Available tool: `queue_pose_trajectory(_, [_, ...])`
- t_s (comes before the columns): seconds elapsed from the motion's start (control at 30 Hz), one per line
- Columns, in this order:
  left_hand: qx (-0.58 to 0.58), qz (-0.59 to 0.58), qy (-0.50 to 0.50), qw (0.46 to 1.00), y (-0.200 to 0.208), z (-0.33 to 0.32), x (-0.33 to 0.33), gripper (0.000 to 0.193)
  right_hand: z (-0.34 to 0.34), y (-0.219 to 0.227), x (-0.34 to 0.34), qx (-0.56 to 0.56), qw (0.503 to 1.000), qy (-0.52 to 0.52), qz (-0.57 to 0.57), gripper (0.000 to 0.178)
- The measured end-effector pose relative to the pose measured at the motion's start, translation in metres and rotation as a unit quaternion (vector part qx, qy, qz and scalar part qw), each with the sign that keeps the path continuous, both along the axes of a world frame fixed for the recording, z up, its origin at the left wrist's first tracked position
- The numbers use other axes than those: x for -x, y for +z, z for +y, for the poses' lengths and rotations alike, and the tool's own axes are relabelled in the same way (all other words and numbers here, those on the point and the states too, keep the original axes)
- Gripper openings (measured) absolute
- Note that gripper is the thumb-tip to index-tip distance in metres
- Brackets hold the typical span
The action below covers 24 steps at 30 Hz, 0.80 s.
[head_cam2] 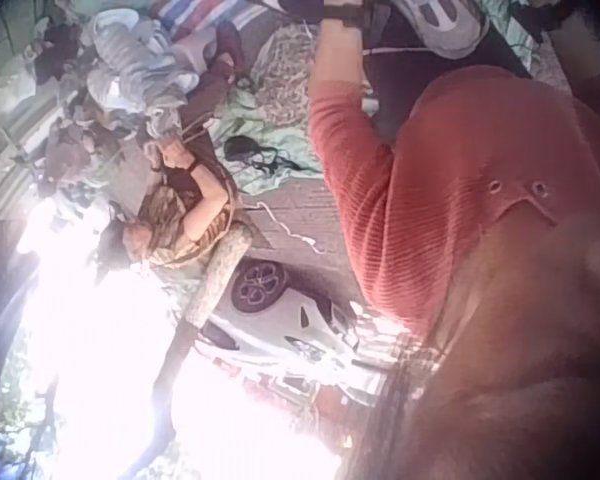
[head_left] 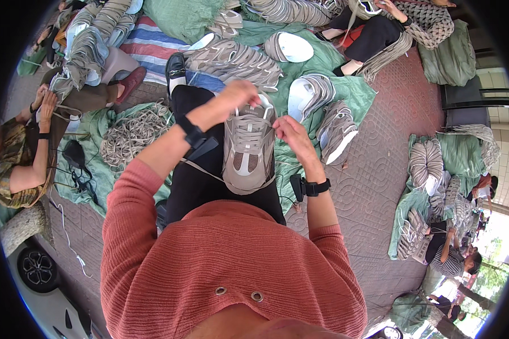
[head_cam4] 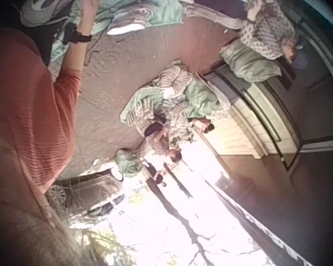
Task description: The person is threading laces through the eyelets of shoe uppers in a shoe manufacturing environment.
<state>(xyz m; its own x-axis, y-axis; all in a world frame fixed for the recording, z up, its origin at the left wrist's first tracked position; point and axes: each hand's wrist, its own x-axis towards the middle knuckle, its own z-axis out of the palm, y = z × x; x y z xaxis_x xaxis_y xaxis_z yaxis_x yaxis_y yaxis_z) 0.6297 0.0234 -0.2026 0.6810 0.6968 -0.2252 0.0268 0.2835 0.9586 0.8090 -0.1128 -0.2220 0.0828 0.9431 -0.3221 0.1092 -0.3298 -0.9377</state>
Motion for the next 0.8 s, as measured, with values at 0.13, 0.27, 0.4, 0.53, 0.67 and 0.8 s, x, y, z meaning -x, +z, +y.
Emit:
queue_pose_trajectory(0.13, [0.223,-0.208,0.061,0.95,-0.002,0.06,0.097,0.013,0.0,0.004,-0.009,-0.01,0.998,-0.037,0.043,0.027])
queue_pose_trajectory(0.27, [0.004,0.163,0.399,0.902,0.034,0.068,0.158,0.016,0.007,0.006,-0.008,-0.034,0.998,0.043,-0.017,0.027])
queue_pose_trajectory(0.4, [-0.287,0.131,0.505,0.803,0.009,0.073,0.172,0.023,0.019,0.011,0.001,-0.025,0.99,0.138,-0.007,0.025])
queue_pose_trajectory(0.53, [-0.54,0.156,0.212,0.799,0.014,0.026,0.074,0.003,0.02,0.006,-0.002,0.021,0.991,0.105,0.076,0.022])
queue_pose_trajectory(0.67, [-0.591,0.237,-0.059,0.769,-0.001,-0.012,0.007,0.005,0.023,0.007,0.001,0.039,0.991,0.072,0.104,0.021])
queue_pose_trajectory(0.8, [-0.57,0.207,-0.14,0.783,-0.011,-0.012,-0.012,0.007,0.036,0.004,-0.001,0.057,0.987,0.072,0.132,0.022])
